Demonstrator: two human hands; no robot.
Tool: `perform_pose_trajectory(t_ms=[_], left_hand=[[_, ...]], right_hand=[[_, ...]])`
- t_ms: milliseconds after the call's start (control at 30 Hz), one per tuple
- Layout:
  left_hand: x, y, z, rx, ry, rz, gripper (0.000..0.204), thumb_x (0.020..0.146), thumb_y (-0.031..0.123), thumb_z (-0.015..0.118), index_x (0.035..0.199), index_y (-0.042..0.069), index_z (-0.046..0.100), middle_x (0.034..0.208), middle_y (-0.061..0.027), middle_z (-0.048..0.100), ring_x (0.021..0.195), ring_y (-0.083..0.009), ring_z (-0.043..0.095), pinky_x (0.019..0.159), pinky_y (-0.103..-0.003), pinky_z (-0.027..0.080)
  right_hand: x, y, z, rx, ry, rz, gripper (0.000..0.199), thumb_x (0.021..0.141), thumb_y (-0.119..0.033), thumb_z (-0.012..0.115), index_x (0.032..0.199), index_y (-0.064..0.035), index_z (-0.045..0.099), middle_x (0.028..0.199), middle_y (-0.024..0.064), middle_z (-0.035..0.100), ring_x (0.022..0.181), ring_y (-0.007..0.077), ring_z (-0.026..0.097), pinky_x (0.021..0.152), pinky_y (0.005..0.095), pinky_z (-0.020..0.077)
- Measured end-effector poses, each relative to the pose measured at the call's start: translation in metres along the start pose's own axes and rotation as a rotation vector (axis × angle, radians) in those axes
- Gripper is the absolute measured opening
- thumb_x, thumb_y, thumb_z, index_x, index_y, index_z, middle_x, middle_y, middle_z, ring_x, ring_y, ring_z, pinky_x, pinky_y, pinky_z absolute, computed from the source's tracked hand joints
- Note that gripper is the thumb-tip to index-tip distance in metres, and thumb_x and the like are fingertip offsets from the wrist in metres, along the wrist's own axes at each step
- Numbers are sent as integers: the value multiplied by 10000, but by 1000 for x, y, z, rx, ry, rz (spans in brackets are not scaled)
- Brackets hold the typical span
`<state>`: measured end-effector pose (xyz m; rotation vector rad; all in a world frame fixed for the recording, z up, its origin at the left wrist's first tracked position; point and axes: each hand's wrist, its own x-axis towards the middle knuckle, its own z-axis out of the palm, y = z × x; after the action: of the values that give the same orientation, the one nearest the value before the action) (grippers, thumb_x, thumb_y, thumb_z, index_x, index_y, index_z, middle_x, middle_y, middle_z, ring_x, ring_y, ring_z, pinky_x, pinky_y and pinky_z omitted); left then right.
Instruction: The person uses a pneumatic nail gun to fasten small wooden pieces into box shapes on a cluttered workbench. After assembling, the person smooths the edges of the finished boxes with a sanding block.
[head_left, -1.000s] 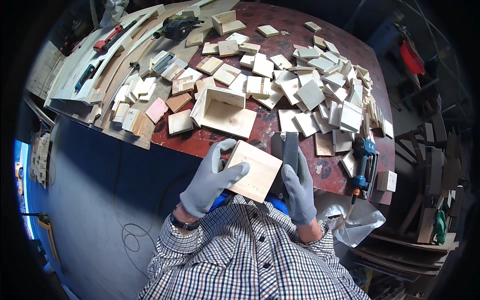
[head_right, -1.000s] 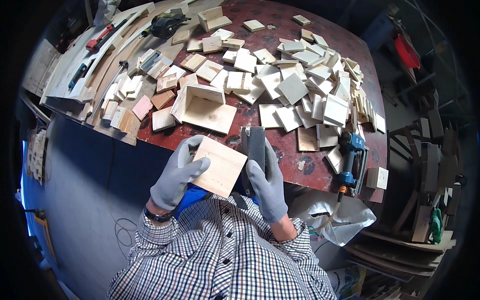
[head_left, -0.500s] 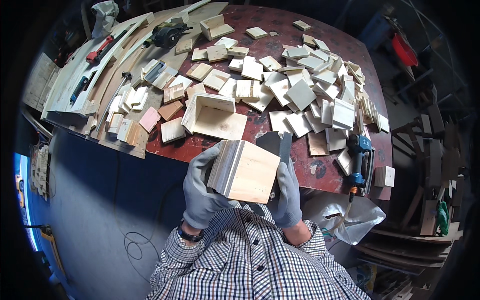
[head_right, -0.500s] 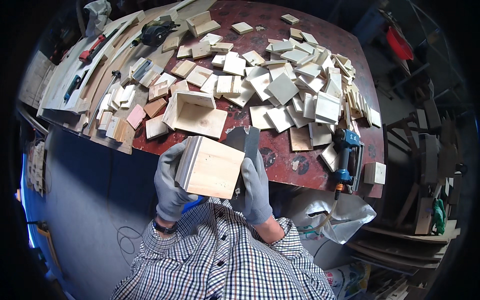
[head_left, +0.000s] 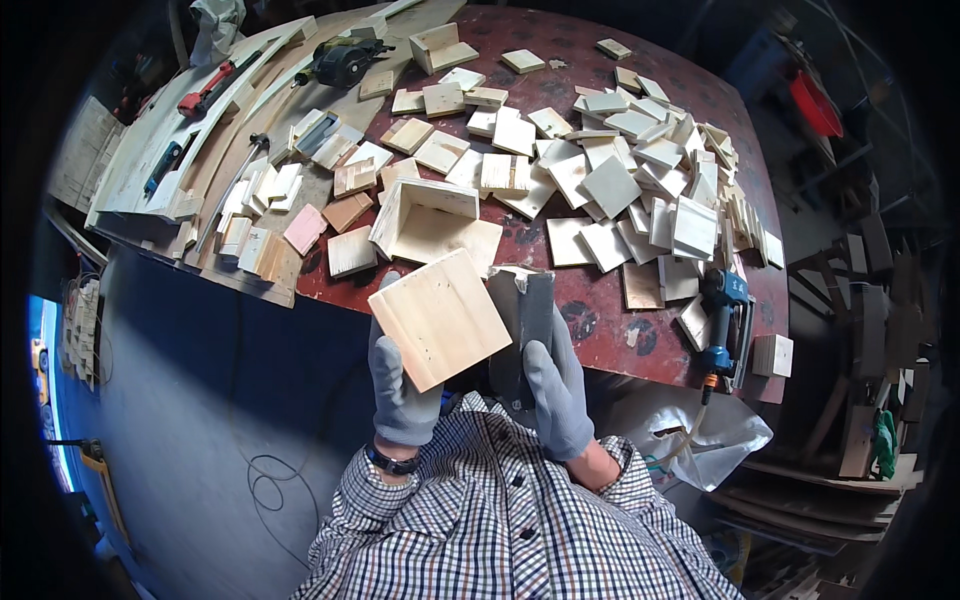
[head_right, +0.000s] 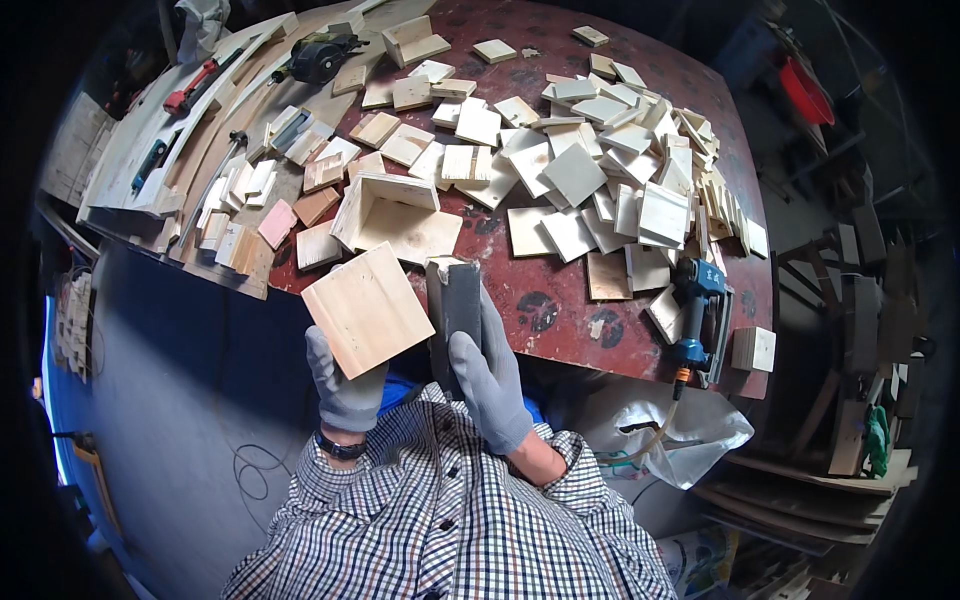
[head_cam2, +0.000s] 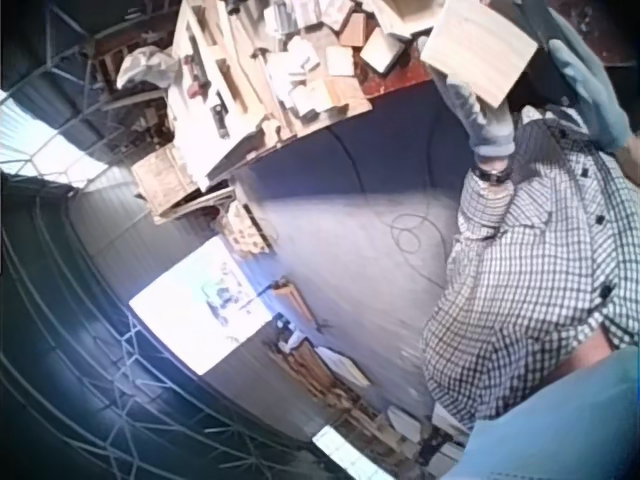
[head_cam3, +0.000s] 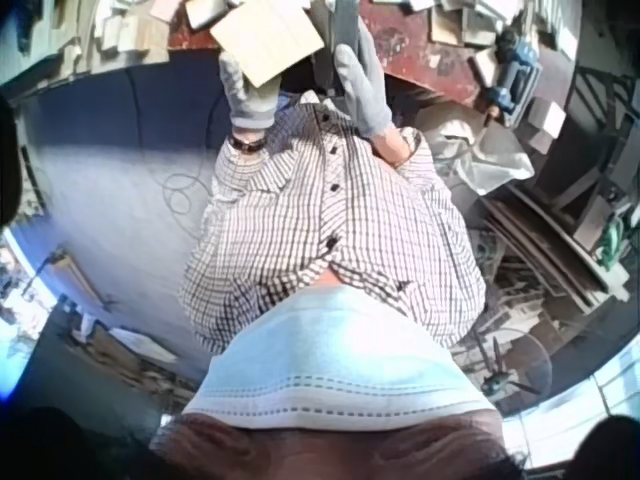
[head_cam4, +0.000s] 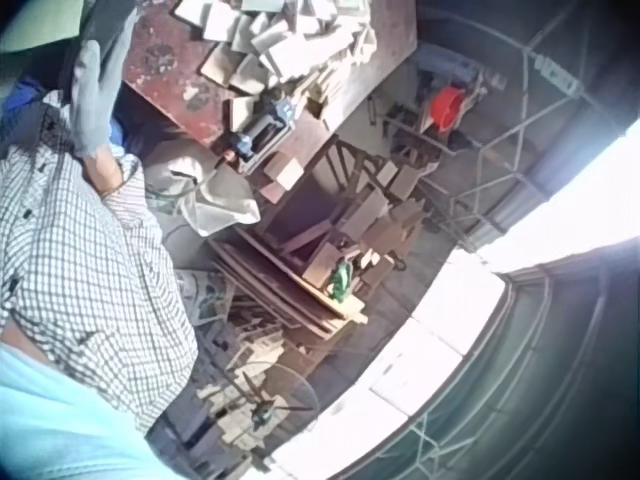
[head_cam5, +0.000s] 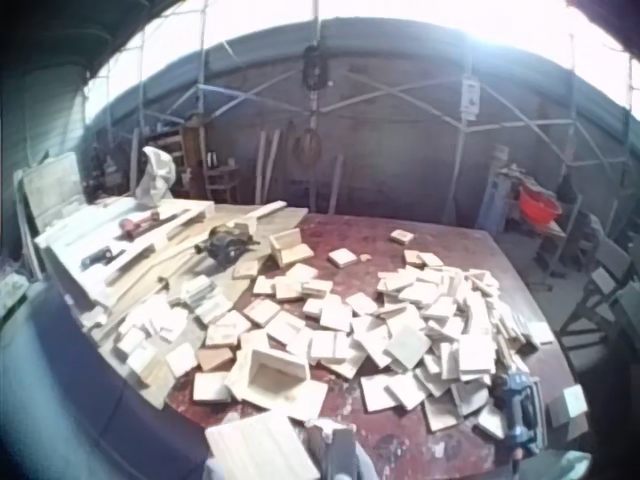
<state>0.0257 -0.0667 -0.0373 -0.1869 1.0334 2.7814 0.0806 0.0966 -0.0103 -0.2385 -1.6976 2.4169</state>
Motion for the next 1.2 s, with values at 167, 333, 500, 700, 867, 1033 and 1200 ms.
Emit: perform_pose_trajectory(t_ms=[167,333,500,700,867,1033,1200], left_hand=[[8,19,-31,251,-177,20,993,949,704,604,1626,53,283,1540,-141,493,1411,-307,531,1178,-473,441],[11,33,-11,336,-255,-82,1115,782,433,914,1596,-24,305,1495,-152,527,1368,-255,540,1172,-413,417],[13,32,-3,993,-385,317,974,698,247,938,1487,-32,441,1398,-156,588,1287,-253,598,1086,-386,498],[7,51,-2,831,-325,137,1074,656,316,950,1505,-29,391,1395,-154,573,1286,-247,585,1108,-405,474],[12,48,-13,1162,-283,307,1000,623,137,947,1468,-19,436,1392,-157,574,1275,-249,595,1090,-401,488],[8,50,-4,1061,-450,395,1063,622,211,982,1495,-9,417,1419,-178,556,1335,-286,571,1134,-416,471],[1,49,-4,756,-396,149,1128,642,395,959,1517,-20,381,1450,-180,547,1351,-287,561,1154,-436,445]], right_hand=[[13,8,-47,-729,-87,-436,562,1041,-166,538,1533,62,393,1396,212,557,1149,303,630,940,390,545],[19,-47,-24,-847,-157,-745,660,931,-221,712,1517,2,508,1485,255,479,1285,382,548,1098,452,442],[10,-65,8,-1253,-292,-793,649,803,-280,815,1430,-245,651,1419,264,529,1244,386,566,1002,469,451],[83,-32,-46,-937,-39,-354,626,933,-262,740,1494,-60,549,1249,236,559,1090,388,589,959,457,499],[24,-69,1,-1107,-277,-665,674,798,-225,813,1440,-127,631,1410,281,530,1228,428,566,1043,503,447],[26,-57,3,-1094,-290,-750,678,784,-234,823,1435,-168,646,1420,282,530,1238,422,563,1042,510,438],[63,-33,-43,-426,-23,-74,652,962,-271,722,1548,-83,506,1495,193,528,1313,261,555,1125,381,427]])
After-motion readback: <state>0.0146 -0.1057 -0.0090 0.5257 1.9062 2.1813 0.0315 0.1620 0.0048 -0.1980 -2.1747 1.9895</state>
